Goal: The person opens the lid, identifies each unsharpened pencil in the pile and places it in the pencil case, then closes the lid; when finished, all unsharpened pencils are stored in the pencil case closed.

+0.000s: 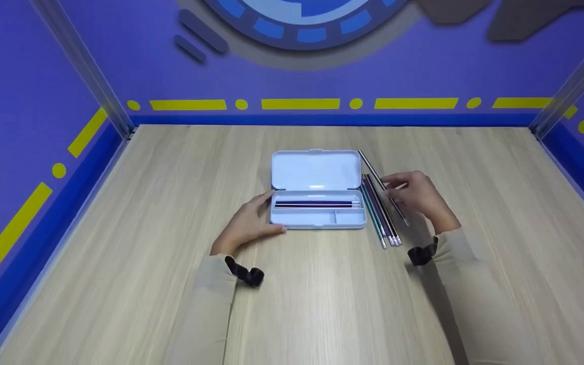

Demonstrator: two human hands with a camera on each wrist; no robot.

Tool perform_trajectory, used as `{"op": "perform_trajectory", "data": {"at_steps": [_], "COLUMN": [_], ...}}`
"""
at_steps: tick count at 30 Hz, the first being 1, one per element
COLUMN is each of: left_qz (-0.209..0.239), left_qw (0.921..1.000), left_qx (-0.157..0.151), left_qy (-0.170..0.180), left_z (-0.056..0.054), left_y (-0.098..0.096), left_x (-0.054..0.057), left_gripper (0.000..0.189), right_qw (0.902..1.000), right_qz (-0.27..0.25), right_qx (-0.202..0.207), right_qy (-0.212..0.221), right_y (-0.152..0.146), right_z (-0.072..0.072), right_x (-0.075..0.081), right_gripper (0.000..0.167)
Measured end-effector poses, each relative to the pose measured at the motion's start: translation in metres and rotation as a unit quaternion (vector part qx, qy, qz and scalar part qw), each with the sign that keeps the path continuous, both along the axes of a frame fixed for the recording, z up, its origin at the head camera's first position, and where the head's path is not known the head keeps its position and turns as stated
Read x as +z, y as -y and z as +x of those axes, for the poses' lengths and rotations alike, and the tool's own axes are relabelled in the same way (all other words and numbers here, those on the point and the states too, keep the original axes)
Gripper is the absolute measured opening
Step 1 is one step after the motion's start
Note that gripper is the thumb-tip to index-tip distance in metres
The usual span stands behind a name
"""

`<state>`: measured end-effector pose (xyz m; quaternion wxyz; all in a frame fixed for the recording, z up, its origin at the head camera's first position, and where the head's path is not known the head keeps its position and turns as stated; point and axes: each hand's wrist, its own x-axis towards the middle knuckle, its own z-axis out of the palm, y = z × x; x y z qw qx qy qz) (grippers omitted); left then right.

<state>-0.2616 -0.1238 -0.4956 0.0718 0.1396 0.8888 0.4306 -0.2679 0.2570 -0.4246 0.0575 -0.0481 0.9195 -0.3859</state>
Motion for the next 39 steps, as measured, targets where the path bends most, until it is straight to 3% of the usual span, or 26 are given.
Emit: {"op": "perform_trajectory", "data": {"at_steps": [8,18,30,39], "left_qz": [-0.006,-0.004,-0.002,0.0], "left_qw": [1.0,1.0,1.0,1.0], "left_qx": [-0.002,-0.004,-0.001,0.001], "left_qy": [-0.005,-0.004,0.001,0.0], "left_z": [0.0,0.0,-0.001,-0.001], "left_y": [0.0,0.0,-0.001,-0.001], "left_x": [0.001,0.001,0.001,0.0], "left_gripper": [0.103,0.105,0.104,0.102], "right_qw": [0.9996,0.997,0.9936,0.994], "right_qz": [-0.014,0.004,-0.004,-0.004], "right_qx": [0.007,0.046,0.092,0.097], "right_qy": [-0.024,-0.062,-0.066,-0.049], "right_y": [0.017,0.045,0.082,0.099], "right_z": [-0.006,-0.015,-0.02,-0.023], "right_x": [0.003,0.008,0.014,0.013], "right_gripper": [0.032,0.027,0.025,0.025]}}
